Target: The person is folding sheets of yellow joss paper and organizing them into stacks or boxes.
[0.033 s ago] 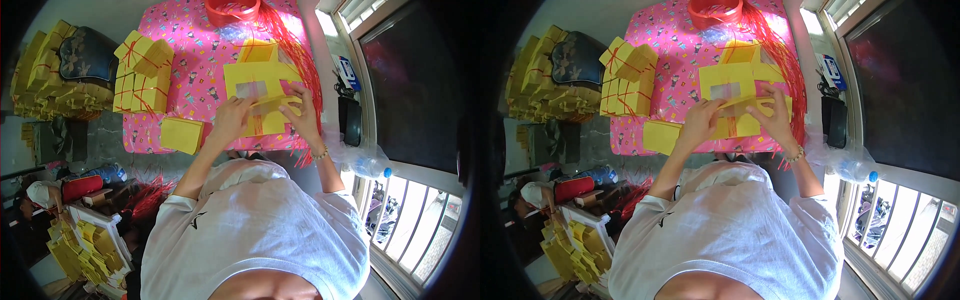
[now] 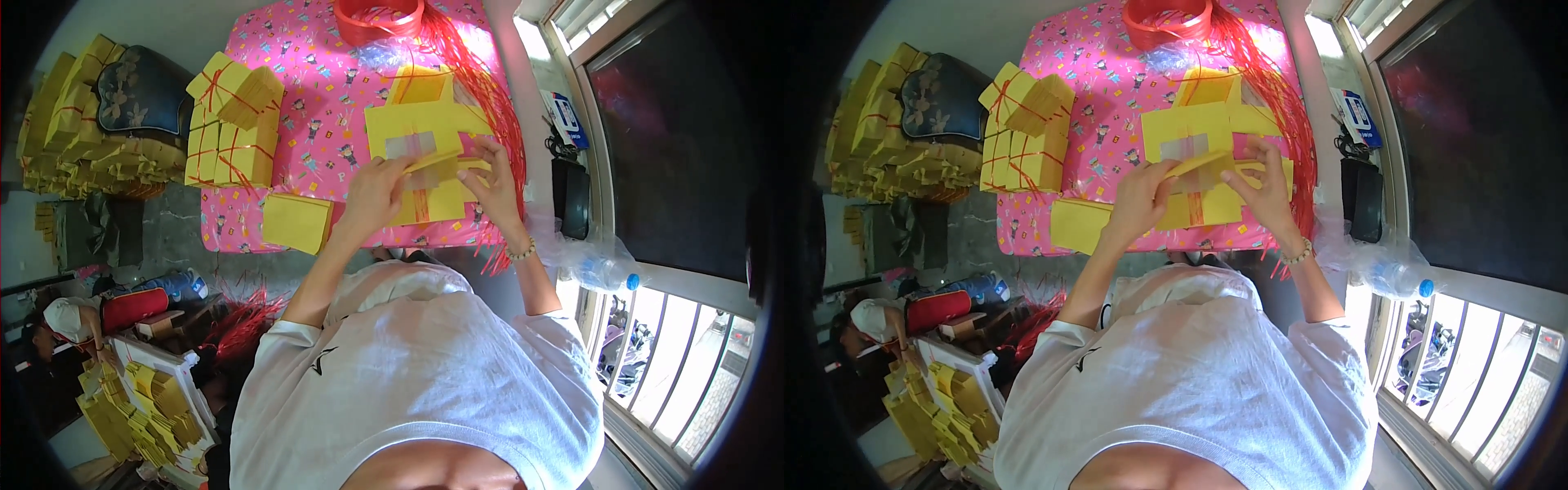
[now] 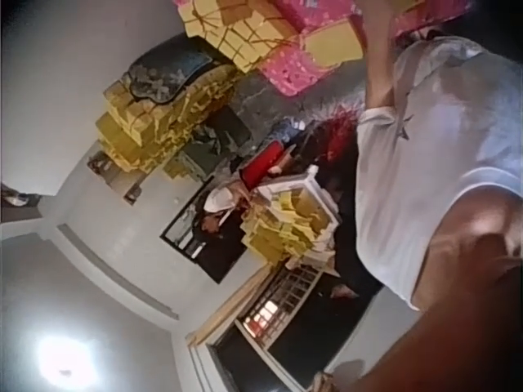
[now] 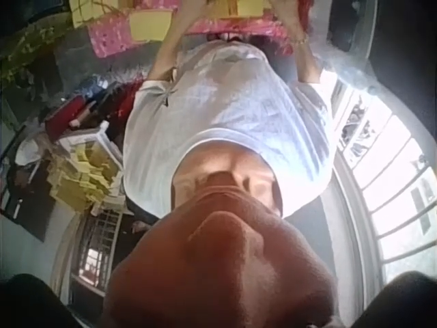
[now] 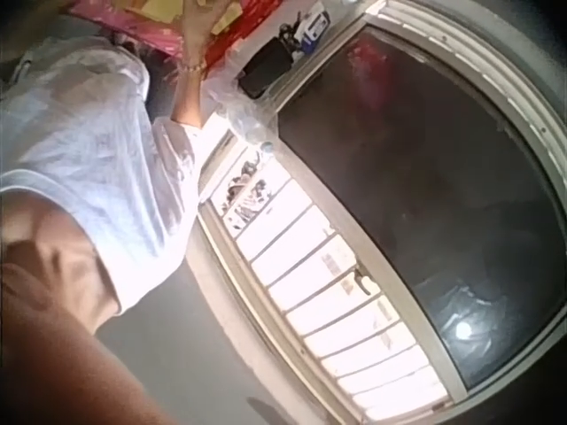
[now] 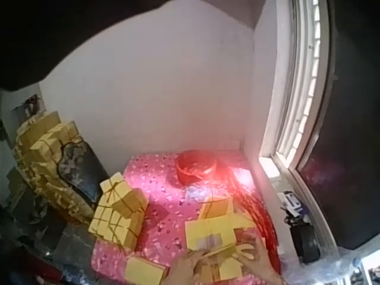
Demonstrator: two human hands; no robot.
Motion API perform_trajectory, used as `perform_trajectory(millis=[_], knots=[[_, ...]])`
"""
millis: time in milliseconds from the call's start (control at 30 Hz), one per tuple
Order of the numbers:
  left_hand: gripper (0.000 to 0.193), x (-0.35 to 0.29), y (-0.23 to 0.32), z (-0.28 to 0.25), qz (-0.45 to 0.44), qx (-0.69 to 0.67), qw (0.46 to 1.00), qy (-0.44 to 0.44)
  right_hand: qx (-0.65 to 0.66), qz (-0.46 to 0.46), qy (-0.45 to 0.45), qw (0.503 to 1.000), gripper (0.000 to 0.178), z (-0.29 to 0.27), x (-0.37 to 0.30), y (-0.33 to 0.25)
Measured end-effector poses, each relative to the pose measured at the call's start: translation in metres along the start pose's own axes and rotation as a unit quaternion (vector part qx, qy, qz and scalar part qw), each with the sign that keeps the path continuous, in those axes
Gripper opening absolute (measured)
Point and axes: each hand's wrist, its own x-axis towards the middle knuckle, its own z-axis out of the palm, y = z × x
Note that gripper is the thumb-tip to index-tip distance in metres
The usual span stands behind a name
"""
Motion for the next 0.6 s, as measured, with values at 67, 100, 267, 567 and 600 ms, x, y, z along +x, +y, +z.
perform_trajectory(millis=[67,100,267,567,600], knots=[[0.028,0.0,0.0,-0.007,-0.074,-0.072,0.994,0.024,0.075,0.047,-0.012,0.996,0.073,0.004,0.005,0.015],[0.028,-0.002,0.0,-0.009,-0.071,-0.07,0.995,0.025,0.151,0.094,-0.028,0.984,0.079,0.007,0.007,0.02],[0.036,-0.006,-0.011,-0.006,-0.132,-0.516,0.846,0.002,0.245,0.028,-0.098,0.964,0.082,0.03,0.012,0.016],[0.052,-0.012,-0.025,0.019,-0.039,-0.242,0.968,0.047,0.129,0.022,-0.143,0.981,0.064,0.037,-0.003,-0.016],[0.052,-0.011,-0.024,0.023,-0.041,-0.242,0.968,0.05,0.137,-0.022,-0.119,0.983,0.061,0.038,-0.004,-0.016]])
